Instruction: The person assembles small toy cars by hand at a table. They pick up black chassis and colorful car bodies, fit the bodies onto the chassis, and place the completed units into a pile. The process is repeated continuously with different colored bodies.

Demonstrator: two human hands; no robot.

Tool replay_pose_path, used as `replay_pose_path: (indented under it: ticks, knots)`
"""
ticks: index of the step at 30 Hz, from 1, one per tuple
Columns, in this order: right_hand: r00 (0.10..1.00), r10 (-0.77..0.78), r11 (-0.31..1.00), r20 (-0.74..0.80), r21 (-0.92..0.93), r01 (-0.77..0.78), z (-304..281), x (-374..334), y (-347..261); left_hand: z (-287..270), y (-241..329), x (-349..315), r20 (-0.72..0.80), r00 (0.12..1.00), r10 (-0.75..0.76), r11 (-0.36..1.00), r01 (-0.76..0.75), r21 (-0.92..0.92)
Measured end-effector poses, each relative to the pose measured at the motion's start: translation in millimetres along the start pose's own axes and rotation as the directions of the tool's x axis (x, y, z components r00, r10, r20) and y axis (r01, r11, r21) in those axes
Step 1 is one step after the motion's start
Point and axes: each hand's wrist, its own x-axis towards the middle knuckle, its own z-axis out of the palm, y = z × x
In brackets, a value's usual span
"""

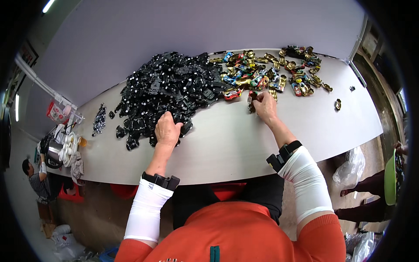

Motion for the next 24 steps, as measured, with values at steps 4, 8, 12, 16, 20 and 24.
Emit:
replay_pose_path:
  ticks: [4, 8, 12, 16, 20, 24]
  knots:
    - [1.000, -0.027, 0.992, -0.001, 0.122, 0.027, -7.7, -0.5, 14.7, 3.2, -2.7, 0.5, -0.104, 0.992, 0.071, 0.982, -0.088, -0.165]
    - [0.990, -0.016, 0.997, 0.138, 0.077, 0.005, -15.1, 6.7, 16.8, 4.8, -6.7, 2.7, -0.029, 0.993, 0.112, 0.979, -0.115, -0.168]
    - [0.997, -0.066, 0.993, -0.044, 0.093, 0.070, -22.0, 1.4, 29.6, 5.3, 20.1, -3.7, -0.091, 0.986, 0.138, 0.894, -0.164, -0.418]
    - [0.956, -0.240, 0.897, 0.167, 0.415, 0.152, -34.0, -59.1, -33.6, 7.5, 52.5, -59.1, 0.085, 0.978, 0.188, 0.706, -0.075, -0.704]
    - [0.774, -0.177, 0.877, 0.608, 0.454, -0.156, -33.0, -121.4, -71.4, 27.0, 82.1, -94.4, 0.056, 0.931, 0.360, 0.661, -0.212, -0.720]
    - [0.705, -0.228, 0.824, 0.672, 0.519, -0.228, -32.1, -111.4, -71.5, 22.5, 57.5, -99.1, 0.500, 0.768, 0.399, 0.176, 0.471, -0.864]
